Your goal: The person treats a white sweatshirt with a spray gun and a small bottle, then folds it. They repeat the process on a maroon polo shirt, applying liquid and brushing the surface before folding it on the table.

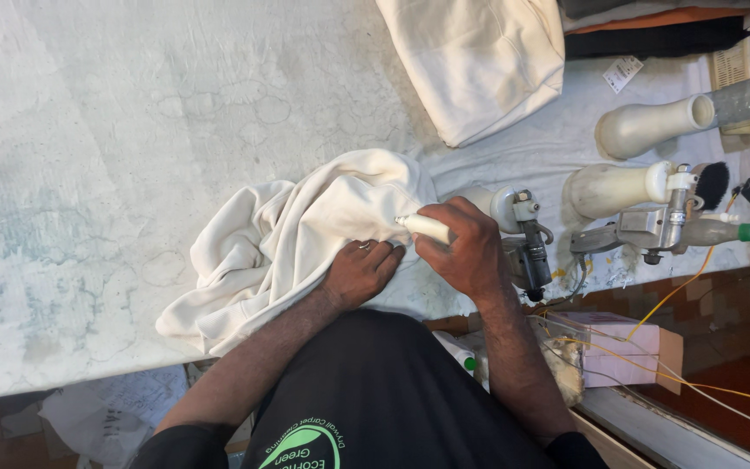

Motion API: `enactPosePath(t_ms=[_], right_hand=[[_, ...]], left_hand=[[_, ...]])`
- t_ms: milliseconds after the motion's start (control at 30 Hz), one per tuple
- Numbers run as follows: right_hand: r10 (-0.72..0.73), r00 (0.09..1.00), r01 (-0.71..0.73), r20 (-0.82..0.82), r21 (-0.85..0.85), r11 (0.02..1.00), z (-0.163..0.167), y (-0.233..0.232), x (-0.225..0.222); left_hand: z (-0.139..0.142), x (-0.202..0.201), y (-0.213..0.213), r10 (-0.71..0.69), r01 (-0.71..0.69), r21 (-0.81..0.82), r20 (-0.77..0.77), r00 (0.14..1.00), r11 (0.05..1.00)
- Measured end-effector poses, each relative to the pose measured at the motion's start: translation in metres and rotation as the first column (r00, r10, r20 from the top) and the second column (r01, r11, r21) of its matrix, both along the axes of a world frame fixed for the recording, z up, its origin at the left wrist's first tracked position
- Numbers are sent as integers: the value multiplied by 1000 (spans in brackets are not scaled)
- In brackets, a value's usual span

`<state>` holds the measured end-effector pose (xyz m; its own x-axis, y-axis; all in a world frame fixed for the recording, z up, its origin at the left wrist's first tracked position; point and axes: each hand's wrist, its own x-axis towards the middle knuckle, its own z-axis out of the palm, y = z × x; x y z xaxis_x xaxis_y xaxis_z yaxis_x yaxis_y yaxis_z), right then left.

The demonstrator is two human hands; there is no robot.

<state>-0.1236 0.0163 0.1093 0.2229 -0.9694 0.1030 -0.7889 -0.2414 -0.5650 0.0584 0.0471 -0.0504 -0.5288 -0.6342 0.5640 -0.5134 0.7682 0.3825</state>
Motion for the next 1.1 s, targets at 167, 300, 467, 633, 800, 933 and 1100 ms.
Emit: enactPosePath(t_ms=[167,300,467,633,800,933,1100], right_hand=[[-110,994,110,29,-18,994,10,9,-12],[-186,971,198,152,-71,978,16,28,-33],[-305,864,341,400,-20,940,8,72,-76],[-309,562,485,767,-4,875,-10,120,-131],[-375,408,712,832,-34,701,-28,157,-194],[-377,327,854,867,-99,511,-49,184,-246],[-414,182,956,892,-62,287,-90,202,-309]], left_hand=[[2,1,-1,-21,20,29,12,1000,999],[16,5,4,-18,21,30,-74,997,999],[44,16,13,283,-288,-5,-172,944,958],[47,30,-13,408,-383,266,-44,912,885],[48,27,-37,221,-365,688,292,931,627],[64,26,-19,184,-147,353,-75,980,924],[67,38,9,579,-82,861,-265,771,503]])
